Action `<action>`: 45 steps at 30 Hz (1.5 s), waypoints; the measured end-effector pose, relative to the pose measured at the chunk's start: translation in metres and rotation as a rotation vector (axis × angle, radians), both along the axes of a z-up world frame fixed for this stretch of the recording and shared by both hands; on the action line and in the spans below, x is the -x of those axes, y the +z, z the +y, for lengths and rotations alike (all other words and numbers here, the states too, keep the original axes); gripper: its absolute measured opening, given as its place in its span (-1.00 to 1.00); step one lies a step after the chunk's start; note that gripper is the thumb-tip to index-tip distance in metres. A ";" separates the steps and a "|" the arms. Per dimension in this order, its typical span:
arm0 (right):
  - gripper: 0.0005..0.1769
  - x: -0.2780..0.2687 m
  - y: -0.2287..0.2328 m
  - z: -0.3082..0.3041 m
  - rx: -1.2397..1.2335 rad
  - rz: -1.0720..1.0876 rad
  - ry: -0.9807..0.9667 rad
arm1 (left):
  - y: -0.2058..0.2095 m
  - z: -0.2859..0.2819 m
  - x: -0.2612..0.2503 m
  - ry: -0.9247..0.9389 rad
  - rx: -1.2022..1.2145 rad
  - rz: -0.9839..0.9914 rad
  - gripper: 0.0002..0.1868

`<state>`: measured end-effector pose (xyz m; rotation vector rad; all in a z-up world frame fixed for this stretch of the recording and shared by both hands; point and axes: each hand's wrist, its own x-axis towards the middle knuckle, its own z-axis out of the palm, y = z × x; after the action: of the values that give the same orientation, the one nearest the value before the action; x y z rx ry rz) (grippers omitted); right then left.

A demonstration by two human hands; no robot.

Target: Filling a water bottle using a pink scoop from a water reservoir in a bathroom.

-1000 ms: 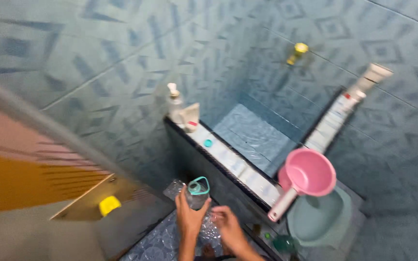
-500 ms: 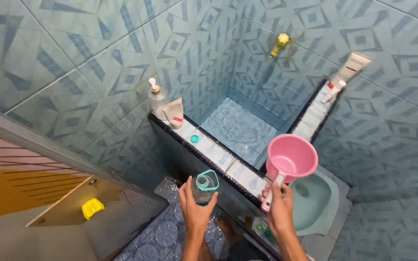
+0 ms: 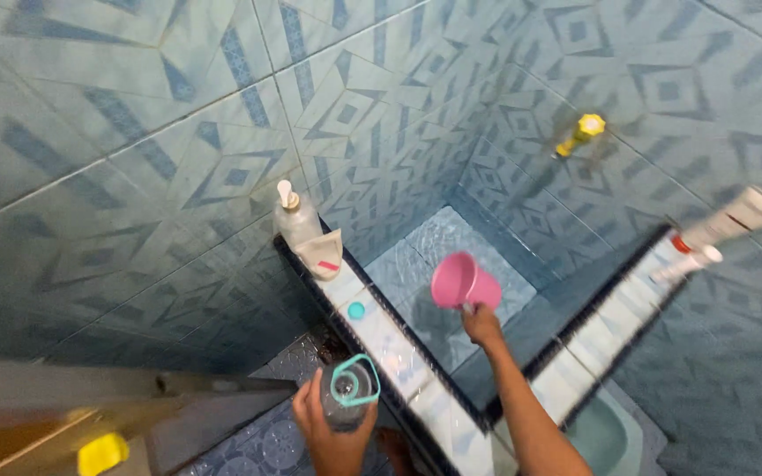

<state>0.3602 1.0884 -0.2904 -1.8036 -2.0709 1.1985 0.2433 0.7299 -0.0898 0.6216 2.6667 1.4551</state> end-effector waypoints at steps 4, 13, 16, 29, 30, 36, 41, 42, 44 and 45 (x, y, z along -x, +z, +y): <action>-0.44 0.006 -0.074 0.026 0.077 -0.229 0.114 | -0.044 0.014 0.002 0.094 -0.085 0.161 0.10; -0.66 -0.018 -0.230 0.028 -0.072 -0.452 0.487 | -0.118 0.017 0.009 0.313 -0.122 0.361 0.07; -0.67 -0.011 -0.246 0.020 -0.090 -0.495 0.470 | -0.115 0.016 0.010 0.374 -0.030 0.363 0.05; -0.83 0.025 -0.235 0.035 0.794 0.129 0.155 | -0.107 0.009 -0.001 0.309 -0.086 0.195 0.12; -0.82 0.028 -0.214 0.036 0.842 0.143 0.099 | -0.102 0.008 0.000 0.274 -0.105 0.225 0.12; -0.85 0.019 -0.131 0.021 0.955 0.429 -0.054 | -0.068 -0.001 -0.003 0.240 -0.252 -0.002 0.05; -0.93 0.002 -0.015 -0.013 0.887 0.653 -0.127 | -0.015 -0.022 -0.006 0.240 -0.268 0.054 0.06; -0.93 -0.004 0.019 -0.021 0.814 0.675 -0.118 | -0.003 -0.027 -0.007 0.228 -0.301 -0.080 0.07; -0.85 -0.030 0.046 -0.027 0.777 0.663 -0.080 | -0.002 -0.044 -0.011 0.226 -0.302 -0.038 0.08; -0.77 -0.042 0.059 -0.030 0.742 0.650 -0.052 | -0.001 -0.053 -0.012 0.217 -0.298 0.000 0.08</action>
<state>0.4019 1.0588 -0.2316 -1.3412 -1.2812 2.3463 0.2557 0.6771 -0.0910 0.3503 2.6063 1.9304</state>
